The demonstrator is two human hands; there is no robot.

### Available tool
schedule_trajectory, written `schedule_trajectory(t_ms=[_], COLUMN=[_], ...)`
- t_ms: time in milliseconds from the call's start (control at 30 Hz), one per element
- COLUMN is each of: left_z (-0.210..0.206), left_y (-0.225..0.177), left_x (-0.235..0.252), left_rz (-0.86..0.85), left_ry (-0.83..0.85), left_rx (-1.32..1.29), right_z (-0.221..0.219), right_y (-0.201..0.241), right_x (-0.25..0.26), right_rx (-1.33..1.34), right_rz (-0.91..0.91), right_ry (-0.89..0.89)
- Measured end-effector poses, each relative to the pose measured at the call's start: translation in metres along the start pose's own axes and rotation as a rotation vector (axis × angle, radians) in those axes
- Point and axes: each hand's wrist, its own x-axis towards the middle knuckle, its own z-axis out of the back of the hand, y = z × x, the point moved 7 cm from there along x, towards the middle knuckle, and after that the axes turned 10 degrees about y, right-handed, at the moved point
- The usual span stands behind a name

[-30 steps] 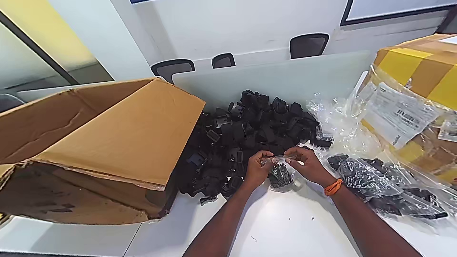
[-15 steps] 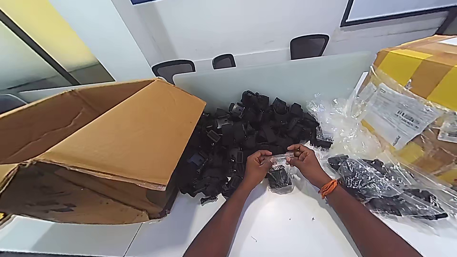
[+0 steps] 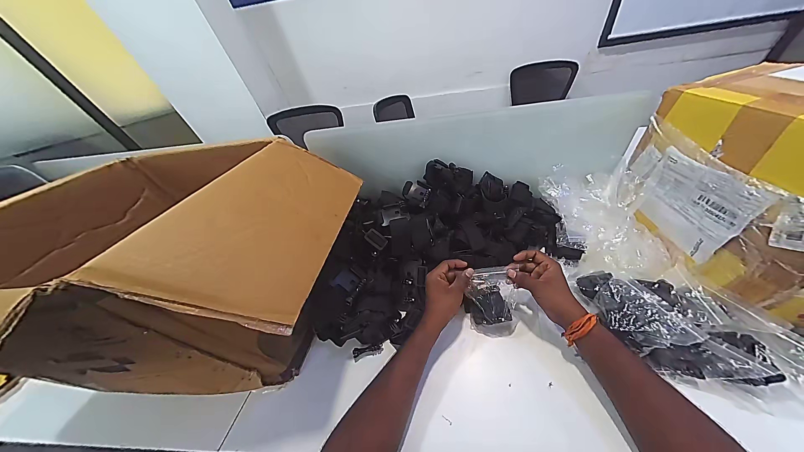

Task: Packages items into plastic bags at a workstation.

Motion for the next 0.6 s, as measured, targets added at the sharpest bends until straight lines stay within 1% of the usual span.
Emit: schedule_trajectory(t_ms=[133,233,267,367,433,600], left_z=[0.003,0.005,0.003,-0.007,-0.014,-0.017], left_y=[0.001,0.002,0.001,-0.002,-0.002,0.002], left_x=[0.000,0.001,0.002,0.001,0.000,-0.003], left_rz=[-0.059,-0.064,-0.052,0.021,0.041,0.094], left_ry=[-0.029,-0.034,-0.001,0.221,0.311,0.328], left_rx=[0.000,-0.030,-0.049,-0.108,-0.100,0.002], right_z=[-0.001,-0.001,-0.002,-0.009,-0.015,-0.024], right_y=[0.001,-0.003,-0.005,-0.010,-0.012,-0.013], right_x=[0.000,0.000,0.000,-0.001,-0.002,-0.005], right_rx=[0.022,0.061,0.069,0.066,0.067,0.066], right_rz=[-0.008,-0.017,-0.023,-0.045,-0.052,-0.069], right_ry=[0.013,0.049,0.050,0.069,0.099,0.132])
